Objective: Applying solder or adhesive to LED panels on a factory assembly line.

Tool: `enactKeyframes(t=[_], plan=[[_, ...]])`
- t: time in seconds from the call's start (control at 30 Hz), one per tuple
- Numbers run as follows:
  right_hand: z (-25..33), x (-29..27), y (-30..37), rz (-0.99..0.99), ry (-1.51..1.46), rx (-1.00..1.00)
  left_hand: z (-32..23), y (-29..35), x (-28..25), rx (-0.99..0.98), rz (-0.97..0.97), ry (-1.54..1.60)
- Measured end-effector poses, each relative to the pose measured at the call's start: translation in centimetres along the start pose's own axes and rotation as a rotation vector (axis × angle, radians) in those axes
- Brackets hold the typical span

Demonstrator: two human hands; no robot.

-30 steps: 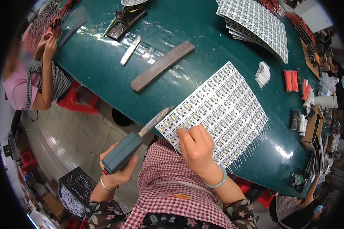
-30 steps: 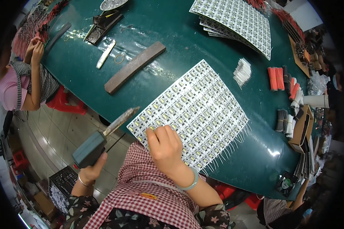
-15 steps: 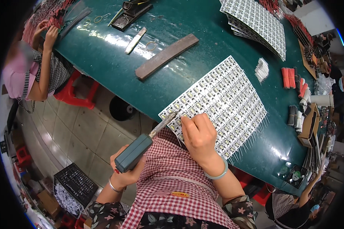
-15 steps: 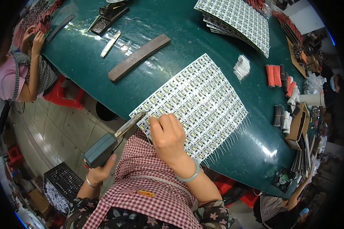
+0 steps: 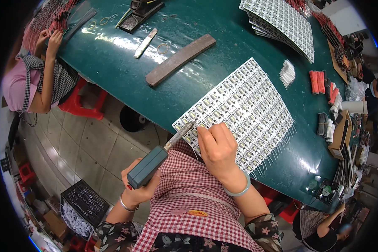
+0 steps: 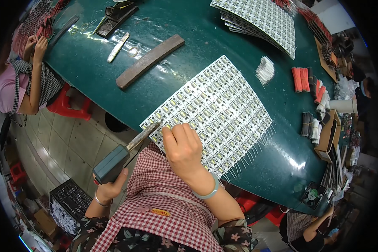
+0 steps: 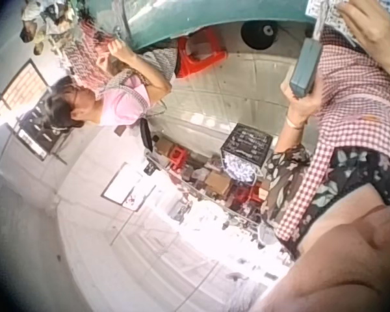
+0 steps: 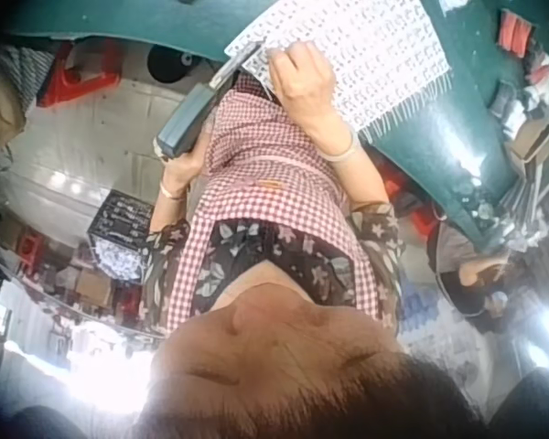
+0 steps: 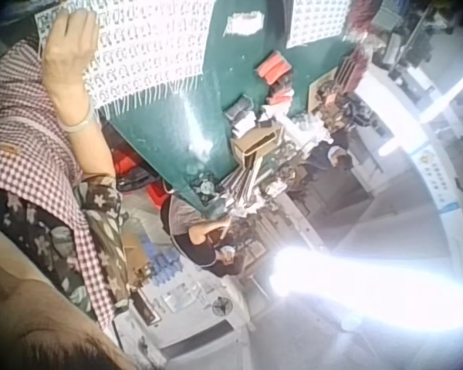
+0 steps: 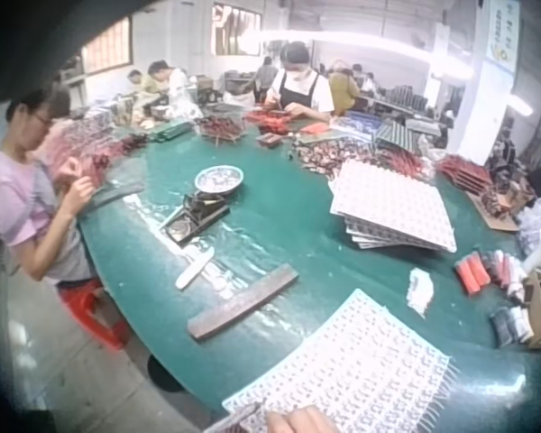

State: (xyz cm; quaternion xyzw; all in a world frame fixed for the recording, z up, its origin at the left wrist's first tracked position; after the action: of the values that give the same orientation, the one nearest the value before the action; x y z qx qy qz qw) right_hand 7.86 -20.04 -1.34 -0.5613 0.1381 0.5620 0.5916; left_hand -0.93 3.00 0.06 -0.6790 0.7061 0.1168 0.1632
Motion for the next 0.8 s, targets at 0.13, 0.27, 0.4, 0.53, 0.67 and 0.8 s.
enactKeyframes(t=[0.13,0.27,0.4,0.53,0.67,0.8], plan=[[0.0,0.0,0.0,-0.003,0.0,-0.001,1.1,1.1,0.1,-0.045,-0.032,0.035],[0.0,0.0,0.0,-0.004,0.006,-0.002,1.8,1.9,0.0,-0.111,-0.045,0.058],[0.0,0.0,0.0,-0.008,-0.002,0.0,2.1,2.3,0.0,-0.122,-0.072,0.071],[0.1,-0.1,-0.2,-0.024,-0.015,0.012,1.7,2.2,0.0,-0.093,-0.07,0.055],[0.0,-0.1,-0.1,-0.012,-0.021,0.028,1.6,2.3,0.0,-0.04,-0.085,0.023],[0.0,0.2,0.1,-0.006,-0.03,0.054,1.3,2.4,-0.1,-0.054,-0.093,0.024]])
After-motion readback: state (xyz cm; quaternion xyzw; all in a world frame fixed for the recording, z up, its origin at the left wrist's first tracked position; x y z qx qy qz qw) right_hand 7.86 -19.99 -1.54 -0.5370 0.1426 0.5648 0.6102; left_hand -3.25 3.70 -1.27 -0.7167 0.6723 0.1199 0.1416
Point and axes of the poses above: each hand's wrist, its own y-axis away from the middle knuckle, its own x-axis out of the palm, z = x × y, the point moved 2 cm from there along -y, towards the middle knuckle, and after that the axes turned 7 degrees about y, right-handed, at the moved point
